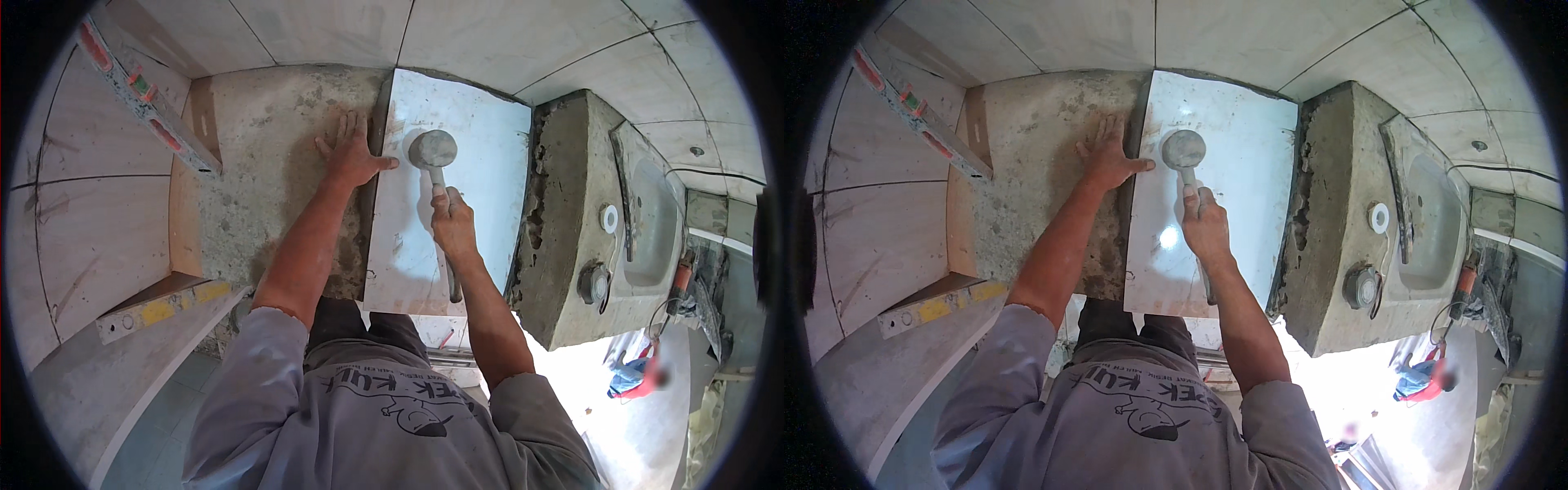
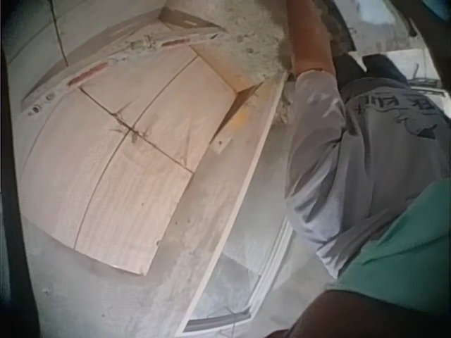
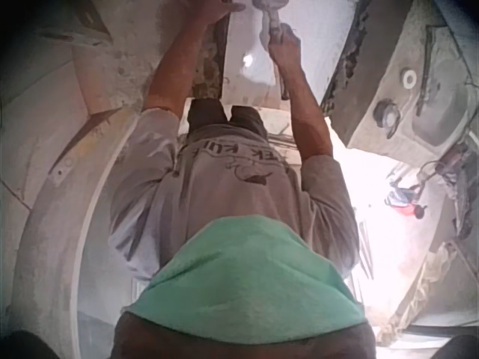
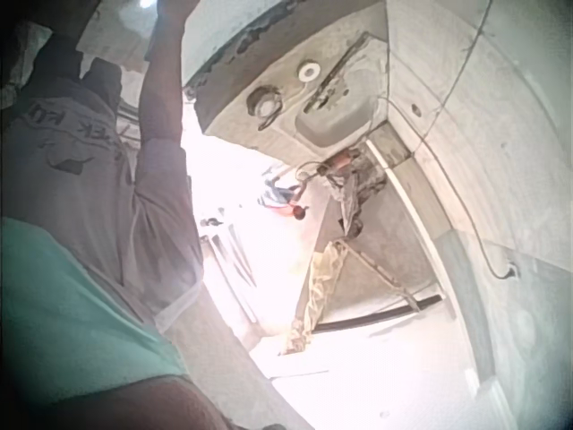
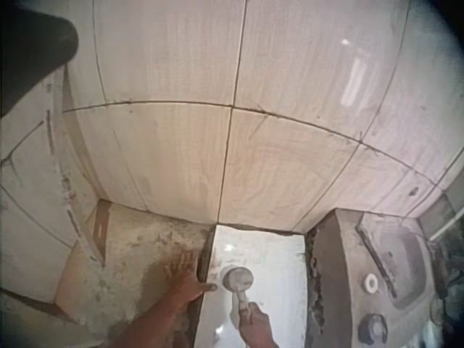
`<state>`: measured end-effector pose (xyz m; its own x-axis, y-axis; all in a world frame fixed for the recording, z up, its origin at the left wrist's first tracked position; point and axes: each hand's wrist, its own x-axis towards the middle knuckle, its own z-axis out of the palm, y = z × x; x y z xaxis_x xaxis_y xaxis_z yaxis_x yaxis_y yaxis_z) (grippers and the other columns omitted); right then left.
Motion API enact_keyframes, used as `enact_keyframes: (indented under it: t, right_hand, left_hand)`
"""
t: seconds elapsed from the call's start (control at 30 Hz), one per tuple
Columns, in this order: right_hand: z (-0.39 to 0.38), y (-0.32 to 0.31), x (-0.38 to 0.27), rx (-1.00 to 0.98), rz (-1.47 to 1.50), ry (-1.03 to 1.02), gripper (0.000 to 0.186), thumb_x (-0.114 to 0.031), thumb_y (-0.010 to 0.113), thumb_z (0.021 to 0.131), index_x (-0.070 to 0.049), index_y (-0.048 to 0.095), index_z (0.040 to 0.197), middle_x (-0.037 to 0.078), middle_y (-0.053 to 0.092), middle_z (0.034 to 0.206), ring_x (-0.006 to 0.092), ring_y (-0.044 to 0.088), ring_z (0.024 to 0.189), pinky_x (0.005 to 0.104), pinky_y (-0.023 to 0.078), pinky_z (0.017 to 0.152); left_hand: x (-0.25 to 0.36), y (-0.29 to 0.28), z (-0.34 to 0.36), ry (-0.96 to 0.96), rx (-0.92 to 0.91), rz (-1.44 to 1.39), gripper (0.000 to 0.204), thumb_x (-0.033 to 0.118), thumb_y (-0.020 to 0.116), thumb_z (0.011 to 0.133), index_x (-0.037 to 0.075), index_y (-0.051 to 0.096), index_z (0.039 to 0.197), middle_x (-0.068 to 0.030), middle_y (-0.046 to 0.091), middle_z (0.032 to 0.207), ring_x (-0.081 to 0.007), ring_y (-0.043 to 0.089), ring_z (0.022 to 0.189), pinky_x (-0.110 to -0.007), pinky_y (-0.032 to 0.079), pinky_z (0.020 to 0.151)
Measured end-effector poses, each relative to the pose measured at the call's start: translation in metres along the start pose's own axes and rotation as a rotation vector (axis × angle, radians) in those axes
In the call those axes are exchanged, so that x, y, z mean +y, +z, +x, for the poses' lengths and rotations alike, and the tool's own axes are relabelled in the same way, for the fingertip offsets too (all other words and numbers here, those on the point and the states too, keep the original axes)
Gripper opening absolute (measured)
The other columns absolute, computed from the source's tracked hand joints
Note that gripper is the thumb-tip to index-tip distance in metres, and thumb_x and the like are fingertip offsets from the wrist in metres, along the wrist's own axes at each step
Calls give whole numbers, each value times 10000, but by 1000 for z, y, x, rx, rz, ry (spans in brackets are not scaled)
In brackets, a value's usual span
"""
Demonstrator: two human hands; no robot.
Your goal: The recorder is installing and leveling floor tiles using cement and tools.
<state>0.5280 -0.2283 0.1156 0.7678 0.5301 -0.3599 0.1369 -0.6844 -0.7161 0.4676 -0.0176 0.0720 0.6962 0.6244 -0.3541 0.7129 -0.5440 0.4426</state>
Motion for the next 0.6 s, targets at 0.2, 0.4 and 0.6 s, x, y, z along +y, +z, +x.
enact_keyframes:
  t: [0.2, 0.4, 0.6]
  right_hand:
    - [1, -8, -20, 73, -7, -96, 420, -395, 426, 1027, -19, 524, 866, 77, 508, 573, 154, 486, 468, 333, 412, 451]
    - [-27, -38, -79, 161, 231, -274, 399, -382, 394, 1033, -5, 502, 964, 190, 586, 628, 382, 581, 564, 455, 467, 573]
    - [37, -13, -7, 196, -155, -38, 401, -372, 394, 1021, 0, 525, 946, 283, 620, 741, 497, 607, 717, 559, 451, 650]
  left_hand:
    - [9, -1, 0, -16, -4, -2, 1221, 565, 802, 619, 60, 167, 1532, -128, 146, 1610, -257, 96, 1497, -715, 34, 1100]
    - [-3, -8, -4, -77, -31, 8, 1214, 560, 801, 631, 80, 151, 1537, -114, 143, 1613, -244, 94, 1497, -711, 56, 1104]
    - [16, -5, -1, -57, -46, 40, 1174, 562, 791, 650, 100, 174, 1536, -94, 122, 1619, -235, 89, 1498, -729, 56, 1093]
